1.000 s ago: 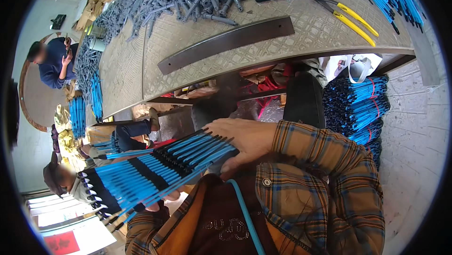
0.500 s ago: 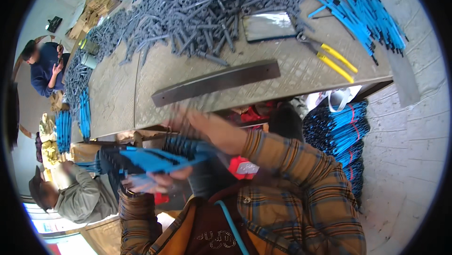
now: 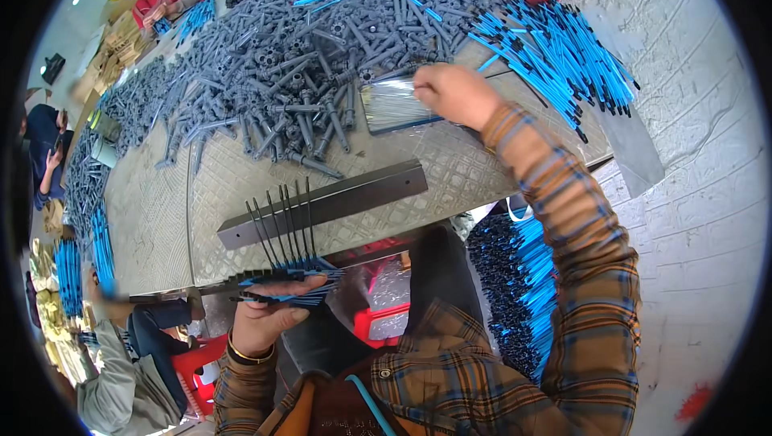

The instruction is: The person assembles and bundles blue plastic wire components by hand, trimming them with pliers.

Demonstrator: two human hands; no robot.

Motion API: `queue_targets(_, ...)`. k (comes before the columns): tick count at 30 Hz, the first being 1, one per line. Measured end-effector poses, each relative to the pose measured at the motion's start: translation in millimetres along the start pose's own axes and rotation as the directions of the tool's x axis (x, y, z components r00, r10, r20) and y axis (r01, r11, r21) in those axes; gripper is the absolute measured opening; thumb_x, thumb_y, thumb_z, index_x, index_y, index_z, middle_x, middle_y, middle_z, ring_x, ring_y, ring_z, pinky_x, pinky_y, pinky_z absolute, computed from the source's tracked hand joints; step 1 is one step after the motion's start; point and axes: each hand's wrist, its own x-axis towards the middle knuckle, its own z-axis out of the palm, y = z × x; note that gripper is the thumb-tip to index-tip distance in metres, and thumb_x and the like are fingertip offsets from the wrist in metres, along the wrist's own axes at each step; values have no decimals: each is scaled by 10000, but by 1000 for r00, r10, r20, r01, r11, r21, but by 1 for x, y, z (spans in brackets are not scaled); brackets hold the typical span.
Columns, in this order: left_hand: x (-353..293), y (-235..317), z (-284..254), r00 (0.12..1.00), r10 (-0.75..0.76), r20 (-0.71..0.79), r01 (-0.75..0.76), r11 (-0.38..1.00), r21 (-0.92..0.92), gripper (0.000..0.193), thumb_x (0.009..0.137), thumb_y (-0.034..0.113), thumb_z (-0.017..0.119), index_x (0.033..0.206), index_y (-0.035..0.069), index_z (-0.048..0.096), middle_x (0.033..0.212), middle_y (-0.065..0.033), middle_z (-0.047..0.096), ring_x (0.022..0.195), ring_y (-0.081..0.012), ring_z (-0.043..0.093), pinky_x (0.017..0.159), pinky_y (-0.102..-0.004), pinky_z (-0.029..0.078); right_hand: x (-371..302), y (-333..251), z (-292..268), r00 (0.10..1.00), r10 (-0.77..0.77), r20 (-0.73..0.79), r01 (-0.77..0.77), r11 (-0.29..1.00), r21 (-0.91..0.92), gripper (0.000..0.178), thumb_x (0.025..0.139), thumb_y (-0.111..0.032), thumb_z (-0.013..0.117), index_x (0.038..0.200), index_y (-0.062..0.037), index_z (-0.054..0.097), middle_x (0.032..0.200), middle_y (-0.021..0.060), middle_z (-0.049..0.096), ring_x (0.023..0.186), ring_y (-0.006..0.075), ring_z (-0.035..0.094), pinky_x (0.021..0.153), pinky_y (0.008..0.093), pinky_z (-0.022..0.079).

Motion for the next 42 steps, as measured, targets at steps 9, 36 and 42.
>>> queue_targets(9,1,0,6,992,94,-84,-90,995,44,257,789,-49,586,1045,-27,591,1099,-160,598,1083,-241,531,944,-361,394,6,23,-5,961,-112,254,188,935,-299,92,804,-138,542,883,-93,554,814,110,555,813,325,562,698,417,452)
queue_targets(36,15,-4,24,942,168,-290,-200,976,-84,205,846,8,558,1049,5,592,950,-116,649,885,-186,622,786,-282,486,-67,-182,-10,868,-450,-209,496,787,366,164,796,-120,579,957,-101,607,756,100,606,657,286,594,561,350,466)
queue_targets(42,14,-5,23,942,156,-298,-191,977,-92,200,839,8,567,1036,7,601,946,-121,648,892,-196,624,801,-295,486,-69,-183,-3,869,-428,-248,494,771,403,181,797,-120,581,975,-99,608,762,96,609,659,282,596,559,342,466)
